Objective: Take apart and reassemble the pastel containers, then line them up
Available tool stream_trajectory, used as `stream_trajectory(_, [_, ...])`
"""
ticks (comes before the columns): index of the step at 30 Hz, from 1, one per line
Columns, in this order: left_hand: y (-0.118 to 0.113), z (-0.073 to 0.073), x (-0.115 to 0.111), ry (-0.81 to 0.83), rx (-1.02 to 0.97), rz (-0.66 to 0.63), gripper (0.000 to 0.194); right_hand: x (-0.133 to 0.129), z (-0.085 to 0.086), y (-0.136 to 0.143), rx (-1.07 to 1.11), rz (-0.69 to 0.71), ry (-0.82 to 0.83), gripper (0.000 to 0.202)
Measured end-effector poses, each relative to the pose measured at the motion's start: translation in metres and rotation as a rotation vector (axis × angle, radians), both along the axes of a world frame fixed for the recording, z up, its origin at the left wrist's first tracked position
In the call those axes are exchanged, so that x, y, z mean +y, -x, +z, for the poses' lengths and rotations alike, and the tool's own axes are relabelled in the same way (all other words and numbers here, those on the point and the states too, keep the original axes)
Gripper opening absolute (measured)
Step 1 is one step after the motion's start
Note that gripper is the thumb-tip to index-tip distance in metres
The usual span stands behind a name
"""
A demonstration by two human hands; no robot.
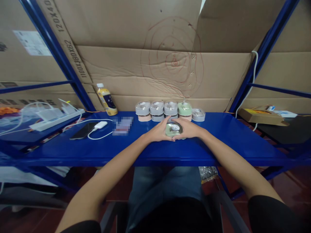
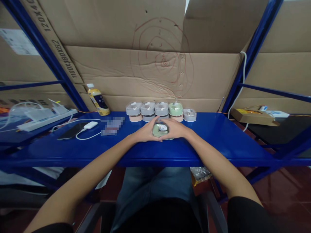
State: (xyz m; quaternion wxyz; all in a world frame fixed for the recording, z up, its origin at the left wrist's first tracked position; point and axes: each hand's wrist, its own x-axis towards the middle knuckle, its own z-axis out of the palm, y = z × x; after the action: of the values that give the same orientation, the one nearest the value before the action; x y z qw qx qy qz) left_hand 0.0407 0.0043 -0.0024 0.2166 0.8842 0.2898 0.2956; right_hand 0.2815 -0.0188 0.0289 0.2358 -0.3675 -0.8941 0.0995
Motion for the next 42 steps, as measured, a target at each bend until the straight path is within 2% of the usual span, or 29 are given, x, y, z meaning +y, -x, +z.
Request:
stream_trajectory(2, [0.001,-0.001,0.002,0.007,-0.003,0.025,0.149,-0.002,0.005,-0.003,0.014,-0.019,-0.019,0.101])
stream_trajectory(5, [0.004,-0.001,0.005,-0.015,-0.025,0.023,0.150,-0.001,0.017,-0.025,0.071,-0.052,-0.001,0.082])
stream_trajectory(7, [0.007,0.000,0.006,-0.053,-0.002,-0.005,0.127,0.003,0.025,-0.046,0.095,-0.113,0.027,0.072])
stream_trajectory(10, [0.008,0.004,0.004,-0.075,0.090,-0.054,0.070,0.010,0.030,-0.069,0.080,-0.238,0.088,0.068])
stream_trajectory(11, [0.008,0.005,0.003,-0.071,0.109,-0.062,0.058,0.013,0.031,-0.072,0.064,-0.262,0.116,0.067])
stream_trajectory(13, [0.007,0.007,0.001,-0.066,0.105,-0.068,0.048,0.015,0.030,-0.075,0.032,-0.288,0.185,0.066])
stream_trajectory(17, [0.009,0.012,0.003,-0.084,0.036,-0.047,0.050,0.015,0.031,-0.073,0.021,-0.309,0.324,0.066])
stream_trajectory(20, [0.021,0.017,0.013,-0.070,0.021,0.012,0.057,0.013,0.033,-0.076,0.009,-0.308,0.417,0.065])
stream_trajectory(26, [0.049,0.019,0.034,-0.085,0.148,0.195,0.061,0.014,0.034,-0.081,-0.005,-0.286,0.474,0.067])
stream_trajectory(30, [0.042,0.019,0.025,-0.097,0.124,0.204,0.060,0.012,0.034,-0.076,0.005,-0.313,0.396,0.062])
stream_trajectory(33, [0.025,0.021,0.005,-0.142,0.085,0.084,0.056,0.013,0.032,-0.073,0.093,-0.307,0.267,0.060])
stream_trajectory(37, [0.007,0.021,-0.018,-0.130,0.133,-0.062,0.050,0.016,0.027,-0.071,0.194,-0.278,0.112,0.066])
stream_trajectory(39, [0.003,0.018,-0.020,-0.118,0.142,-0.073,0.055,0.017,0.024,-0.068,0.200,-0.258,0.065,0.066])
stream_trajectory(42, [0.002,0.013,-0.015,-0.110,0.096,-0.038,0.075,0.013,0.023,-0.059,0.164,-0.206,0.019,0.065])
